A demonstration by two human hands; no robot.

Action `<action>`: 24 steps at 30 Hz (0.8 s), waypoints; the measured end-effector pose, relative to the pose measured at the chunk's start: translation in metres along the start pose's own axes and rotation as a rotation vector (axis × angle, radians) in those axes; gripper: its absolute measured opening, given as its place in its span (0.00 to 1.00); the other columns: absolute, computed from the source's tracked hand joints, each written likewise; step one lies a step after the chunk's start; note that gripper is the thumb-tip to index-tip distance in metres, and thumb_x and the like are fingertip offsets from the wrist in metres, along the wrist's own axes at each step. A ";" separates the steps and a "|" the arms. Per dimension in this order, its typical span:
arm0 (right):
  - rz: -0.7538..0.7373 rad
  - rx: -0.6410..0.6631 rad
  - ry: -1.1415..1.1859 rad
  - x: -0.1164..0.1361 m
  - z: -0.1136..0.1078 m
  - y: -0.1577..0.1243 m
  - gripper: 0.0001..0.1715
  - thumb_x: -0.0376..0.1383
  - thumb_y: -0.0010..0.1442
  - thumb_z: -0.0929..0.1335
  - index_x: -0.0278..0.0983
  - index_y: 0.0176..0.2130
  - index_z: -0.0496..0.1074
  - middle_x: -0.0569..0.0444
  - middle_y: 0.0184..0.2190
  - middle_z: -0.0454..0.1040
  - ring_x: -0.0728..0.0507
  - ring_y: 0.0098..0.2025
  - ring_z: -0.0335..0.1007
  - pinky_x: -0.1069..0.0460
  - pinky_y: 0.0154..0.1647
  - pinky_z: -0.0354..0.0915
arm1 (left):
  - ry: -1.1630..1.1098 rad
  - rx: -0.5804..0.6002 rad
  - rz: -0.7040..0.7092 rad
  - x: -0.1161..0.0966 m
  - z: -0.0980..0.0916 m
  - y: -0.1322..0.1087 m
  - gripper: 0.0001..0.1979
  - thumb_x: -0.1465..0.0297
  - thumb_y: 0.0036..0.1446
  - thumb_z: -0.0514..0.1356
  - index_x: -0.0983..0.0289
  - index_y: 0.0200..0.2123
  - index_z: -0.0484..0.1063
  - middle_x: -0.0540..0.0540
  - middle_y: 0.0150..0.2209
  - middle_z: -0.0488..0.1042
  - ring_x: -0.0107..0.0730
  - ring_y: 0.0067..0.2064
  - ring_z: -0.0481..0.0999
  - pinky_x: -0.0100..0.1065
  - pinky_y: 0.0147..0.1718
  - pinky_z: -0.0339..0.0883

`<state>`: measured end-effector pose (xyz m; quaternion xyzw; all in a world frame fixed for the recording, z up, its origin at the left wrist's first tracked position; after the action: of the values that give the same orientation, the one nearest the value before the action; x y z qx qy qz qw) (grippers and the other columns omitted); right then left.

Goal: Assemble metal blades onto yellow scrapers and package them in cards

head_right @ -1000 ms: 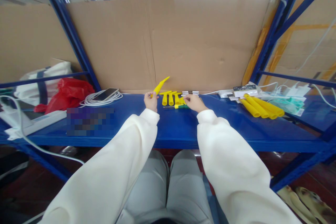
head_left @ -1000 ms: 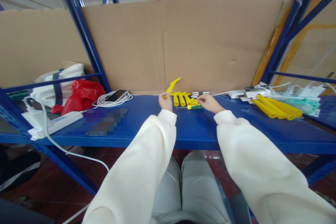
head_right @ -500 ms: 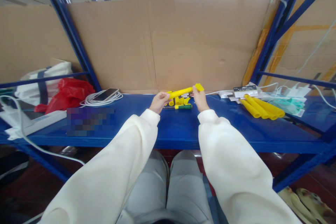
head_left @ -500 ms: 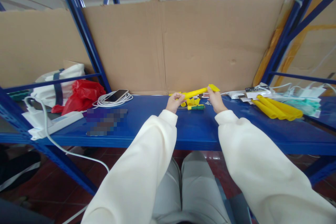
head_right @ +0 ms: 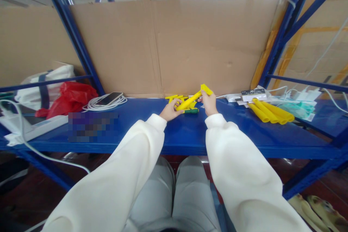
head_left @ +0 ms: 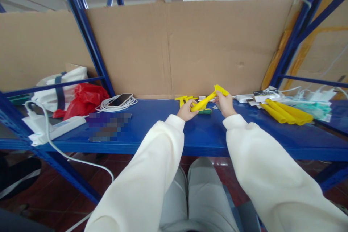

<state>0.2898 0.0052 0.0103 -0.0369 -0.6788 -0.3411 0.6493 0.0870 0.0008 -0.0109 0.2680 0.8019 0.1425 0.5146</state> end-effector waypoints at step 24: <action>-0.275 0.532 -0.465 -0.006 0.018 -0.019 0.15 0.42 0.65 0.68 0.35 0.36 0.80 0.47 0.39 0.84 0.38 0.43 0.80 0.46 0.49 0.73 | 0.399 0.029 -0.035 -0.015 -0.009 -0.006 0.15 0.77 0.55 0.64 0.61 0.46 0.76 0.57 0.46 0.82 0.42 0.50 0.81 0.38 0.53 0.72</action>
<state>0.2660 0.0018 -0.0021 0.1479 -0.8715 -0.2195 0.4129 0.0820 -0.0123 0.0012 0.2280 0.8944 0.1722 0.3442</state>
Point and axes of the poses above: each hand's wrist, its own y-axis towards the middle knuckle, its own z-axis out of the palm, x = y × z, the point moved 1 cm from there along y, towards the middle knuckle
